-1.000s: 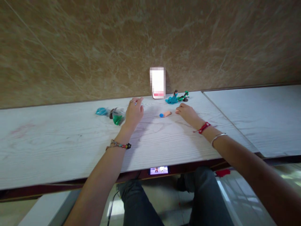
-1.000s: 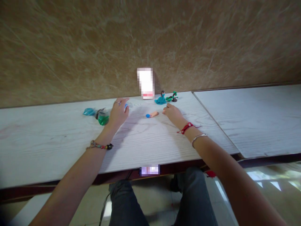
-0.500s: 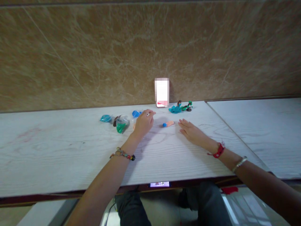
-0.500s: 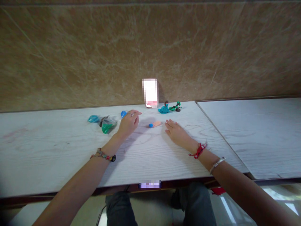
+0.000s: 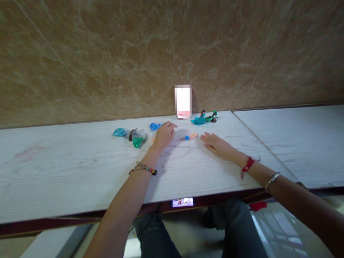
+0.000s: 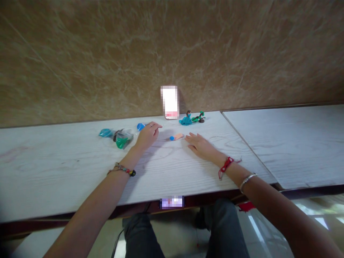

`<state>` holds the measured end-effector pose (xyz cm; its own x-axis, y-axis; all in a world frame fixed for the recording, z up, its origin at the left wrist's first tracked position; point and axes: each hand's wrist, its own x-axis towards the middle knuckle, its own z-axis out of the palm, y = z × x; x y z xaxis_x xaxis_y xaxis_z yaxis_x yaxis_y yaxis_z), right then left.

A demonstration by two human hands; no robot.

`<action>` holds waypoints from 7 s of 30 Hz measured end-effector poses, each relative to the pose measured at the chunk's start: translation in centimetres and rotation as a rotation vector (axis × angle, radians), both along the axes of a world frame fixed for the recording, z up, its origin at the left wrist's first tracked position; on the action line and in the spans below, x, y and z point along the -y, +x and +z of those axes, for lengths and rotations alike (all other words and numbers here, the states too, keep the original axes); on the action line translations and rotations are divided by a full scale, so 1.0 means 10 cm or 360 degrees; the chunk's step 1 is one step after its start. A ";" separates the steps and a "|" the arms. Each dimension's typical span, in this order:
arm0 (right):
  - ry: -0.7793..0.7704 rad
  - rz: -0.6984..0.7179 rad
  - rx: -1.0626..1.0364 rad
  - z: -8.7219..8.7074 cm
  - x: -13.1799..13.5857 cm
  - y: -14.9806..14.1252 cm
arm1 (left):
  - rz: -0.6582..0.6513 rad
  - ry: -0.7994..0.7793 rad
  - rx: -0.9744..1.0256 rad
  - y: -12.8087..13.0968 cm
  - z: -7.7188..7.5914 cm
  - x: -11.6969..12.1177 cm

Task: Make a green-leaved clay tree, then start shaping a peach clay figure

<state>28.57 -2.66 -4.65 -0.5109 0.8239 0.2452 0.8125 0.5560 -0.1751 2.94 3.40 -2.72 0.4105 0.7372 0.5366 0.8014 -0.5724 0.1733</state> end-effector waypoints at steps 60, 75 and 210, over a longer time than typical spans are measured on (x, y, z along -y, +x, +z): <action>-0.0020 0.0107 0.0017 0.04 0.29 -0.11 | -0.0224 -0.0244 -0.0119 -0.05 -0.05 -0.12; 0.0014 -0.0011 0.0078 0.08 0.29 -0.23 | -0.0222 -0.0224 -0.0146 -0.08 -0.09 -0.16; 0.0229 0.0371 0.0078 -0.02 0.44 -0.39 | -0.0300 -0.0327 -0.0236 -0.04 -0.09 -0.22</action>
<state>24.63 -7.06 -4.85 -0.6968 0.6411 0.3215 0.6652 0.7454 -0.0447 2.54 5.60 -3.65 0.6128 0.7276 0.3084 0.7098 -0.6783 0.1898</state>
